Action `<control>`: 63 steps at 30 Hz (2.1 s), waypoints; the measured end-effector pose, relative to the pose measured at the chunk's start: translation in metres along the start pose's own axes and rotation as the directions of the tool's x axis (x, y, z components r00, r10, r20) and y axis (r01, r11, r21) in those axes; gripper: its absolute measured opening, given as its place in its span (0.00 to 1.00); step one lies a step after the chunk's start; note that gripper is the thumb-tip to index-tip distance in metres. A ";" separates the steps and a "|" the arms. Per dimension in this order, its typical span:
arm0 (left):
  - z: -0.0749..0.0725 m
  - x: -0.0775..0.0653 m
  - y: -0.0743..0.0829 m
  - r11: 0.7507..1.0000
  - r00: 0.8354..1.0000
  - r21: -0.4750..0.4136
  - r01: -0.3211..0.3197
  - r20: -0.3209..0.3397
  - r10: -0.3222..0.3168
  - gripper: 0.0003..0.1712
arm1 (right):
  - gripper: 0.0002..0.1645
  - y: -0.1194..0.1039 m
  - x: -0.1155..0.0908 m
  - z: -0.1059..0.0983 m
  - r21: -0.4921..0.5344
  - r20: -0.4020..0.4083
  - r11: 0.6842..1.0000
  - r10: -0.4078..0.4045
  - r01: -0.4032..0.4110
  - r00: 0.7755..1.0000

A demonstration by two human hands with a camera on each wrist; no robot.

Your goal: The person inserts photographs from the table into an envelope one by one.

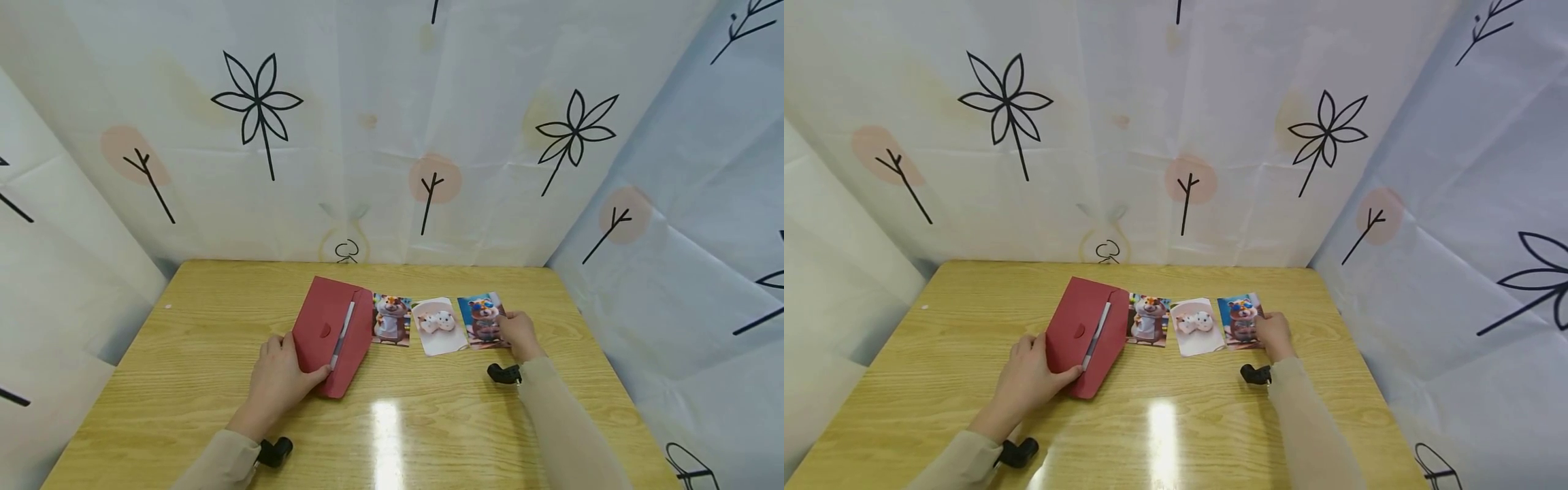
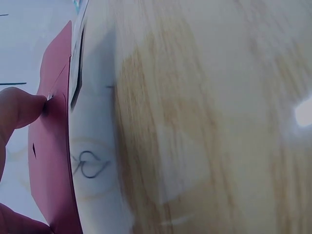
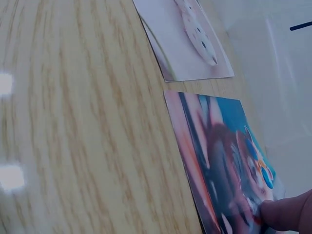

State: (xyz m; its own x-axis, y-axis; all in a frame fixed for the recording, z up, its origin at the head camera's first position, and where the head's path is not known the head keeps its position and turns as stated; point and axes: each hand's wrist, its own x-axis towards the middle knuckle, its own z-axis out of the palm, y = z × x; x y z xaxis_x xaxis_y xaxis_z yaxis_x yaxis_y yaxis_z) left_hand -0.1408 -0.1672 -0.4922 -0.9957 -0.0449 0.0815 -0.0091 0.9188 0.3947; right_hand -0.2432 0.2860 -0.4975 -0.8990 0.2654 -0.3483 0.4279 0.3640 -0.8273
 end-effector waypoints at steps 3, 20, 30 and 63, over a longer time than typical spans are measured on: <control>0.002 0.000 -0.001 1.000 1.000 0.000 0.006 0.003 -0.006 0.59 | 0.26 0.003 0.002 -0.002 0.005 -0.013 1.000 -0.004 0.004 1.000; 0.009 0.002 -0.007 1.000 1.000 -0.004 -0.018 -0.011 0.018 0.60 | 0.23 0.001 0.001 -0.015 -0.010 -0.052 1.000 -0.012 0.011 0.999; 0.011 0.005 -0.002 0.999 0.999 -0.008 -0.039 -0.002 0.039 0.58 | 0.25 -0.020 -0.009 -0.023 0.099 -0.083 0.995 0.001 0.007 0.997; 0.005 0.002 0.010 1.000 1.000 -0.010 -0.016 0.027 0.016 0.58 | 0.12 -0.072 -0.055 0.094 0.364 0.231 0.916 -0.263 0.167 0.937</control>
State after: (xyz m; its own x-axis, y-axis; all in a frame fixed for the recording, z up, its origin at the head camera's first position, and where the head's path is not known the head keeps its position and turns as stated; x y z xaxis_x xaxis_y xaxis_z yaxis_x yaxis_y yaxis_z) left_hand -0.1431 -0.1565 -0.4930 -0.9978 -0.0198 0.0632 0.0073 0.9154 0.4025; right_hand -0.2332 0.1607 -0.4599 -0.9761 -0.0532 -0.2108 0.2080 0.0532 -0.9767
